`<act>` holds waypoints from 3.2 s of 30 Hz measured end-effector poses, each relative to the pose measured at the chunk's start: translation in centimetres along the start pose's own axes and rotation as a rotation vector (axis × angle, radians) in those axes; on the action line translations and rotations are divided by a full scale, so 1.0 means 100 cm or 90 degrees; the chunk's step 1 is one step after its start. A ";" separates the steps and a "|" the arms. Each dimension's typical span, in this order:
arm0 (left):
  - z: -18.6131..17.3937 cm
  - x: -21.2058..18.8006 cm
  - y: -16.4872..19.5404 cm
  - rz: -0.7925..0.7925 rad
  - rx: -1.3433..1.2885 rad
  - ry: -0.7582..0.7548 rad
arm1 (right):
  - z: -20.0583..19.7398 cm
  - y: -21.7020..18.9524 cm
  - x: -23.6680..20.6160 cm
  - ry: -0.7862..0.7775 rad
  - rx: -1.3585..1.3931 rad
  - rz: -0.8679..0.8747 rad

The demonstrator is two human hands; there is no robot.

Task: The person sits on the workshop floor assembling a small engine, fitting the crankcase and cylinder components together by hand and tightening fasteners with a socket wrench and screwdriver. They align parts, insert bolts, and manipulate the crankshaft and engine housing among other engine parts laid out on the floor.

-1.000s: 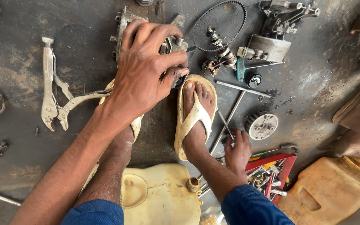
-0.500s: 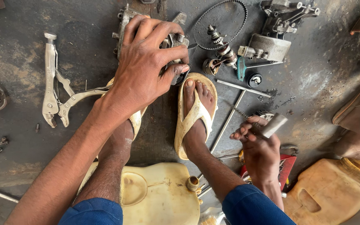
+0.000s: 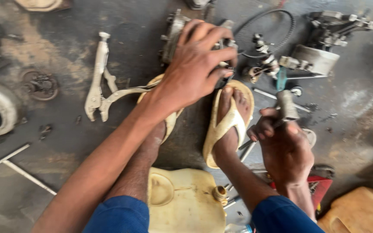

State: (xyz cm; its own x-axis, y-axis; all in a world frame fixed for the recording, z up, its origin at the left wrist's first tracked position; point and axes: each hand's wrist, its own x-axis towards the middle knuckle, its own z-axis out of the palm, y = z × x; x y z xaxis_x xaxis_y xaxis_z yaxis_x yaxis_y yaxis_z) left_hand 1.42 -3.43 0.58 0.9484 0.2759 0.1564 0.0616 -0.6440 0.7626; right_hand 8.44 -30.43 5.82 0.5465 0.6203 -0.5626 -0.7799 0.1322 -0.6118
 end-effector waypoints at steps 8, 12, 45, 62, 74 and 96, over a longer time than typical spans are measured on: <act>-0.018 0.004 -0.001 0.042 0.055 0.004 | 0.049 0.032 0.050 0.077 -0.635 -0.186; -0.014 -0.003 -0.008 0.043 0.070 0.026 | 0.055 0.050 0.059 0.086 -0.712 -0.241; 0.011 -0.014 -0.025 0.042 0.036 0.023 | 0.017 0.074 0.080 0.059 -0.786 -0.300; 0.010 -0.015 -0.026 0.039 0.025 0.026 | 0.015 0.067 0.085 0.000 -0.878 -0.344; 0.012 -0.016 -0.026 0.041 0.050 0.027 | 0.004 0.075 0.085 0.130 -0.773 -0.329; 0.008 -0.016 -0.027 0.050 0.014 0.029 | 0.004 0.077 0.086 0.088 -0.849 -0.319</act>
State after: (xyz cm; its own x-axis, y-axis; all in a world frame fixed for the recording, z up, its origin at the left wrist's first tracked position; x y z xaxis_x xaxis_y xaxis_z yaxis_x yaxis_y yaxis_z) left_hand -0.02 -2.70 -2.23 0.9354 0.2557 0.2441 -0.0052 -0.6804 0.7329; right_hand 6.99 -23.81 -3.51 0.7584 0.6373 -0.1366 0.3231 -0.5496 -0.7704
